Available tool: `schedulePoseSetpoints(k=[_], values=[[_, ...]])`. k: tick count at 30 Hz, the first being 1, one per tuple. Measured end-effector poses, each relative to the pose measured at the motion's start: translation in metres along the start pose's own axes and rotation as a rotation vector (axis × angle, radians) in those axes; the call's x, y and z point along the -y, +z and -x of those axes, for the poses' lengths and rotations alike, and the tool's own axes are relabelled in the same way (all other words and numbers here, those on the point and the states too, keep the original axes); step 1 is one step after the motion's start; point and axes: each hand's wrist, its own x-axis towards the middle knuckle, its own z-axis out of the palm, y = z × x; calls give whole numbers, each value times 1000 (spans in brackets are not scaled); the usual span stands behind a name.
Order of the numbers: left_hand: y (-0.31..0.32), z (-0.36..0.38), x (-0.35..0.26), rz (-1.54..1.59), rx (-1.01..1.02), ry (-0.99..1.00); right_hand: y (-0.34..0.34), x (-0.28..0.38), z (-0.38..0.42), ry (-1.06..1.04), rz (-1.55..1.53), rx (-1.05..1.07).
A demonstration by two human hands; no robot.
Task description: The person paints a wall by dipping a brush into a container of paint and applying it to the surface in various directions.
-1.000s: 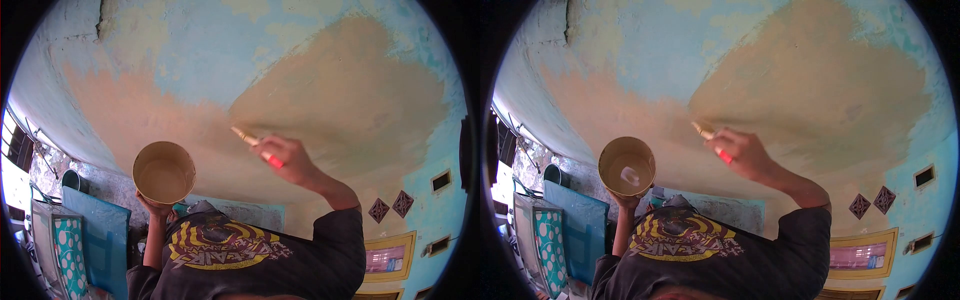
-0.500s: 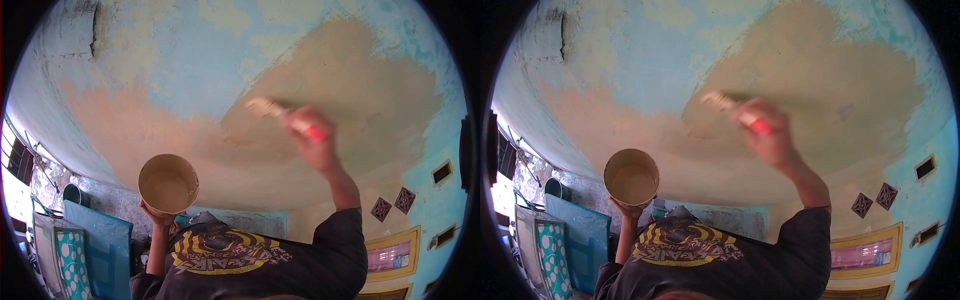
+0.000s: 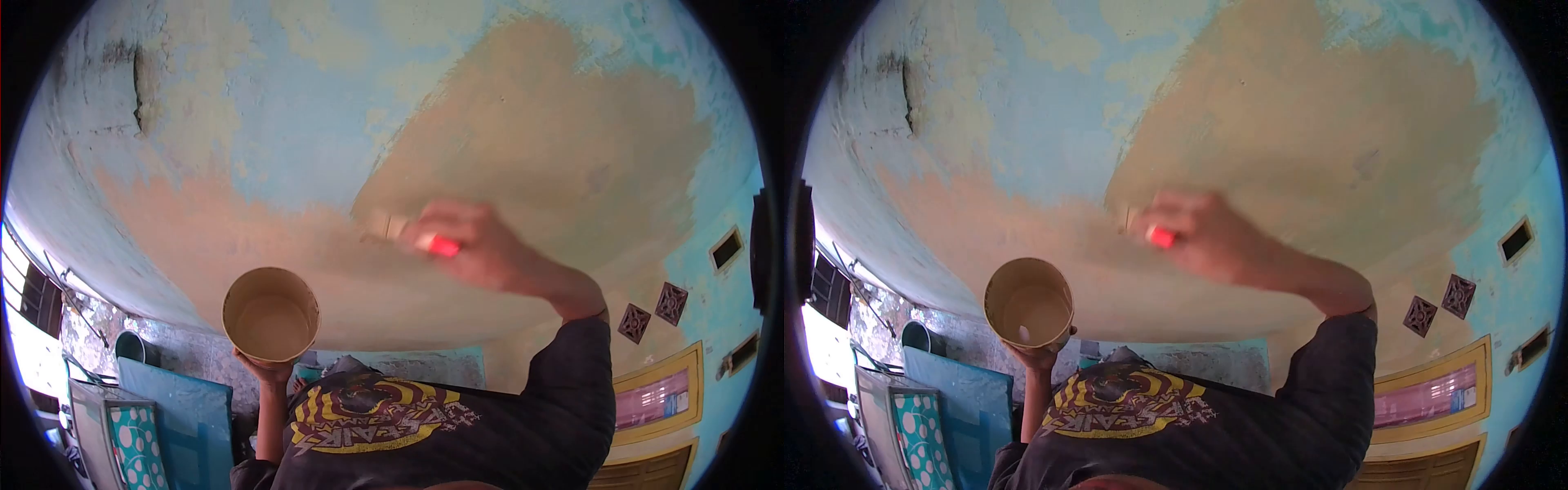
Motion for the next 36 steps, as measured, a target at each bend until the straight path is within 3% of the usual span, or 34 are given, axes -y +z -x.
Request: schedulePoseSetpoints(k=[2,3,5,8,10,12,15,17,18,19,22,23,25,27,30,32,34,36], values=[[-13,-4,3,-35,98,41,-54,-10,-21,-99,309,-374],[-22,-4,0,-25,181,14,-82,-24,-27,-151,297,-533],[-14,-5,0,-43,219,8,-108,2,-30,-79,603,-749],[14,8,-3,-326,134,108,-72,6,-22,-249,861,-559],[-2,7,-4,-769,157,205,-16,0,-24,-386,1093,-232],[-32,2,-2,-1186,192,276,14,-5,-20,-468,881,-118],[-35,-2,1,-1432,187,288,-37,14,-37,-112,38,-8],[-28,3,-5,-1449,170,310,-77,3,-53,-155,365,-304],[-22,4,-5,-1431,155,358,-100,-4,-60,-141,281,-461],[-17,6,-8,-1184,156,293,-115,-7,-65,-127,194,-614],[-4,11,-10,-199,148,-7,-122,6,-57,-294,737,-819],[-1,13,-8,53,126,-83,-108,1,-53,-363,832,-717],[4,17,-5,73,78,-77,-51,-9,-44,-425,1025,-457],[8,15,-9,77,44,-67,-2,-15,-31,-618,1256,-214],[15,12,-9,-75,117,-13,-6,1,-24,-456,567,-75],[23,16,-9,-93,181,-54,-45,8,-39,-256,224,-103],[37,18,-14,35,233,-157,-90,-12,-60,-380,405,-495],[3,14,-4,-837,200,217,-137,-20,-69,-432,412,-777]])
